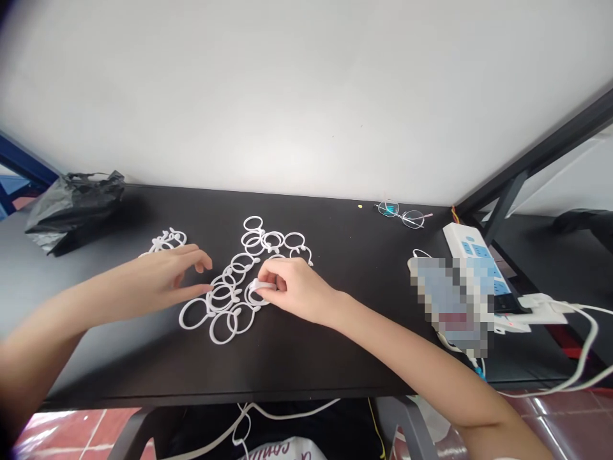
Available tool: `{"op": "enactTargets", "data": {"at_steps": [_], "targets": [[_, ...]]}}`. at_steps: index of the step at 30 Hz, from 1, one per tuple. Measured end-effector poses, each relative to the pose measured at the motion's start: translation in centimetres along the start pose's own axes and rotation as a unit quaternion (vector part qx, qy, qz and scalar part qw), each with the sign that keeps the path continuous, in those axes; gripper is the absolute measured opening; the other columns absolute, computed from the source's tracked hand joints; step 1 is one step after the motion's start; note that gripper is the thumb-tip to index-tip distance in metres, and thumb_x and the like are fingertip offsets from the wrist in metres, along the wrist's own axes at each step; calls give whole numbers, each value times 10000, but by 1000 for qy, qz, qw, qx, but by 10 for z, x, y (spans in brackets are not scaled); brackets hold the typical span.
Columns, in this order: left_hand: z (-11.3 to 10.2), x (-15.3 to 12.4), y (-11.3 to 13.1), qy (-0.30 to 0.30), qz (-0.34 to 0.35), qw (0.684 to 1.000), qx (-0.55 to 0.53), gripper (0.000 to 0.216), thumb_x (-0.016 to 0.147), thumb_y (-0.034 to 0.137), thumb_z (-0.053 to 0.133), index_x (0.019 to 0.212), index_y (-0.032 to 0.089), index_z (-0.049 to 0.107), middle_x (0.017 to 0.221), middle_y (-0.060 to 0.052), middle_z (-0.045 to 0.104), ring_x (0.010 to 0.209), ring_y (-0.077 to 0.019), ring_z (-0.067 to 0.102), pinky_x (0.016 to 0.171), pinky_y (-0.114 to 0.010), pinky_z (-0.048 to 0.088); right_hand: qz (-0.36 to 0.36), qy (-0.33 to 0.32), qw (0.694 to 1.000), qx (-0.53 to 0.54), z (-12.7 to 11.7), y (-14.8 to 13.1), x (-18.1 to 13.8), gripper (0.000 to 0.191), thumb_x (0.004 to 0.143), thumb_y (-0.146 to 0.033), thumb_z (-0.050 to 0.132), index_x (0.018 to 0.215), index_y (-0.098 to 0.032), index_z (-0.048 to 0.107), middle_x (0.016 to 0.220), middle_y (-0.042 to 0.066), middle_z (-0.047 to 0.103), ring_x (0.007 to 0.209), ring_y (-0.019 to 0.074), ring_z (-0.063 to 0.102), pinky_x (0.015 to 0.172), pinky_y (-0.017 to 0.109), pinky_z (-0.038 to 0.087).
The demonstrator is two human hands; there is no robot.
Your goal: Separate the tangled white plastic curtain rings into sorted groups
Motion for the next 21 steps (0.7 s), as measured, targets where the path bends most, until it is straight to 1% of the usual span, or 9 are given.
{"op": "enactTargets", "data": {"at_steps": [2, 4, 6, 7, 10, 12, 14, 17, 21], "targets": [[9, 6, 2, -21, -1, 1000, 19, 324, 867, 535, 519, 886, 225, 611, 893, -38, 648, 661, -188, 571, 622, -302, 392, 38, -22, 999, -4, 8, 5, 8, 68, 850, -217, 659, 878, -175, 613, 663, -42, 546, 569, 85, 482, 562, 214, 396], [14, 10, 6, -35, 4, 999, 22, 296, 877, 497, 499, 816, 222, 590, 845, -31, 641, 650, -186, 567, 605, -297, 387, 55, -35, 995, -72, 12, 6, 14, 78, 853, -179, 646, 926, -170, 618, 653, -39, 533, 593, 103, 495, 574, 229, 382], [16, 14, 12, -47, 5, 999, 17, 224, 876, 403, 490, 769, 222, 569, 814, -25, 641, 666, -187, 580, 599, -287, 389, 49, -45, 985, -161, 14, 2, 17, 30, 863, -130, 617, 855, -158, 610, 689, -13, 536, 639, 125, 505, 580, 243, 356], [16, 16, 15, -55, 1, 998, 15, 180, 861, 344, 488, 751, 221, 560, 804, -23, 645, 675, -188, 588, 596, -283, 390, 44, -50, 978, -196, 15, 0, 17, 76, 874, -107, 594, 813, -153, 599, 724, 5, 544, 664, 133, 511, 579, 247, 345], [14, 18, 19, -64, -23, 998, 12, 97, 798, 236, 484, 728, 221, 549, 776, -20, 656, 666, -191, 595, 578, -280, 380, 44, -60, 968, -240, 13, -5, 15, 134, 901, -72, 546, 794, -148, 575, 838, 40, 562, 681, 134, 523, 566, 246, 336], [11, 18, 18, -58, -26, 998, 9, 86, 784, 238, 482, 732, 226, 550, 741, -13, 655, 657, -196, 596, 578, -284, 377, 48, -55, 970, -231, 9, -5, 12, 117, 907, -73, 541, 823, -149, 569, 893, 45, 562, 664, 121, 518, 575, 244, 352], [8, 17, 17, -53, -15, 998, 5, 78, 786, 252, 481, 755, 233, 550, 729, -5, 656, 674, -201, 606, 597, -285, 384, 48, -44, 979, -192, 5, -3, 9, 107, 902, -75, 540, 834, -155, 560, 901, 36, 563, 650, 108, 508, 594, 242, 374], [6, 17, 18, -54, 1, 998, 15, 64, 772, 255, 501, 808, 237, 551, 801, -10, 672, 733, -207, 618, 622, -285, 392, 40, -13, 994, -97, 0, 4, 5, 106, 885, -79, 514, 845, -168, 553, 799, -6, 562, 601, 91, 474, 586, 230, 386], [11, 19, 21, -69, -8, 997, 32, 104, 728, 209, 521, 826, 234, 544, 830, -13, 668, 750, -211, 614, 615, -283, 387, 13, 54, 998, -17, -3, 10, 1, 99, 827, -89, 531, 847, -175, 575, 700, -37, 535, 548, 74, 432, 543, 213, 378]]}}
Point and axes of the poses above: each hand's wrist, its own x-axis towards the middle knuckle, its own z-axis out of the palm, y = z × x, the point moved 5 cm from there along x, towards the middle knuckle
